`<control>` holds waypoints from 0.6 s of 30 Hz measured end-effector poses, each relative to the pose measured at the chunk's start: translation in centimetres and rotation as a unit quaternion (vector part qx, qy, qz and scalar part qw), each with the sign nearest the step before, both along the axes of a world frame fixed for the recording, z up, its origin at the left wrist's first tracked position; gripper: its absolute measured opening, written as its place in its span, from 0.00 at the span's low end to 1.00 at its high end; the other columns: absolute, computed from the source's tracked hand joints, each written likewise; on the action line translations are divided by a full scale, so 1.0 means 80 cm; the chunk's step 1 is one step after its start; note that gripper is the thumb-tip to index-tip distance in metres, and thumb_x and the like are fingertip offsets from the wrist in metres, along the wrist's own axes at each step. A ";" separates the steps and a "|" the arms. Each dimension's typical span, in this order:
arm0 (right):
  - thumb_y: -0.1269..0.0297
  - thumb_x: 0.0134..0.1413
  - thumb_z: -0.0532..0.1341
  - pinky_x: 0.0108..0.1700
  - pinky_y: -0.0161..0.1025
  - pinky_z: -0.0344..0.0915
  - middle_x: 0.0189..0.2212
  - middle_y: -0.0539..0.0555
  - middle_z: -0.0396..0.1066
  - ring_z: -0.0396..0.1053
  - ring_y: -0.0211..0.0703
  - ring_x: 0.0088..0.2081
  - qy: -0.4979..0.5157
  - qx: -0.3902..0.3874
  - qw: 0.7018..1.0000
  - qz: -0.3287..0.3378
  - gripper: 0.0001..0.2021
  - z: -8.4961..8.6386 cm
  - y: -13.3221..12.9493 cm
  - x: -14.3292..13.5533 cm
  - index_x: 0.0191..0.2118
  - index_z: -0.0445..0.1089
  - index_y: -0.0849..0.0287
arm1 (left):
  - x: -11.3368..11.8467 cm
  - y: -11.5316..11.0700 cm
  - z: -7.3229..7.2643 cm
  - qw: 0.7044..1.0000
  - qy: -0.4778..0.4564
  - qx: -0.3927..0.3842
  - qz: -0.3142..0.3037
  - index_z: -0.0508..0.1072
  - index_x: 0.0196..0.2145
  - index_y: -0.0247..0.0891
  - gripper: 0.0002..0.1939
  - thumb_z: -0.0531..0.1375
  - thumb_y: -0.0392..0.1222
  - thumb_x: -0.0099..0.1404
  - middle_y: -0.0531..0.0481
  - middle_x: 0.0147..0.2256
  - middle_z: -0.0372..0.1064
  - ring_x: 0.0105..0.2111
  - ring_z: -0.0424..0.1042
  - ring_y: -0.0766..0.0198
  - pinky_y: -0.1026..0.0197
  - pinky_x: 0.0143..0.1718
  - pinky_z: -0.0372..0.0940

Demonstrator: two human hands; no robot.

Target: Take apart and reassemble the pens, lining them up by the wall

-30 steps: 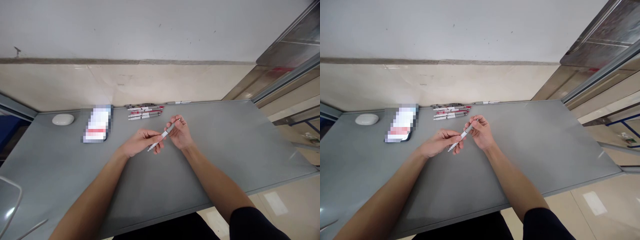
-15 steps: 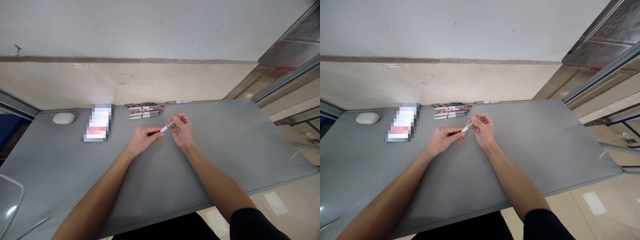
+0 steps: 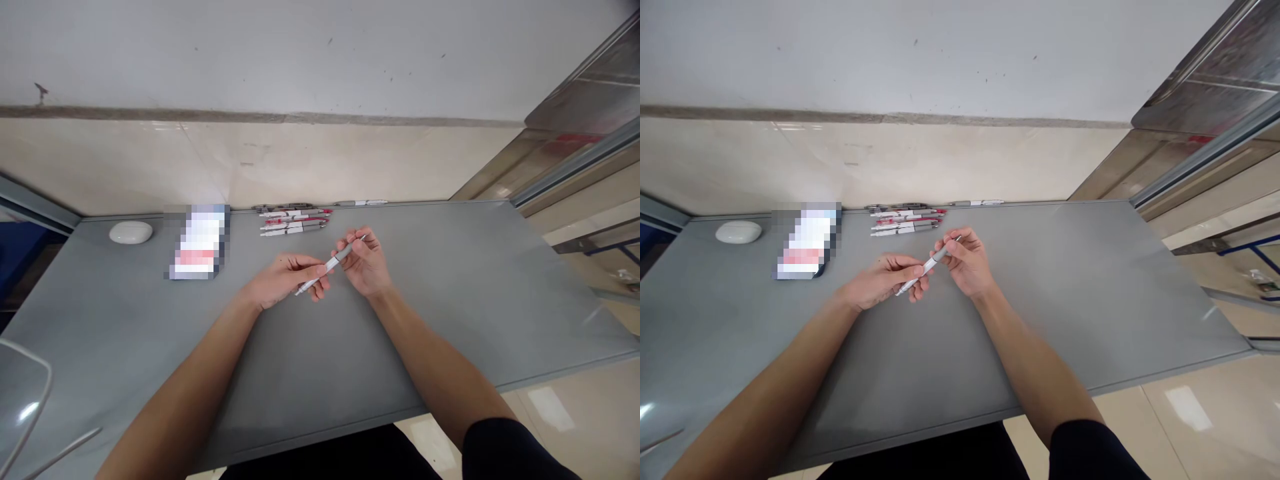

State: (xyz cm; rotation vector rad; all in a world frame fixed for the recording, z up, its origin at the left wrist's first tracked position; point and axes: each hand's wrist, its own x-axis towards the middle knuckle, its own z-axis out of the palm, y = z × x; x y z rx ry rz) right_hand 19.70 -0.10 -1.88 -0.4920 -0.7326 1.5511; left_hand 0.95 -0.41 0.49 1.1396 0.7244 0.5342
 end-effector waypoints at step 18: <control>0.61 0.42 0.73 0.36 0.33 0.76 0.32 0.43 0.72 0.73 0.32 0.33 -0.028 -0.017 0.998 -0.049 0.10 0.001 -0.001 -0.001 0.31 0.73 0.50 | 0.003 -0.001 0.000 0.998 -0.009 0.062 0.024 0.77 0.32 0.33 0.15 0.61 0.50 0.65 0.47 0.31 0.74 0.28 0.73 0.66 0.62 0.32 0.69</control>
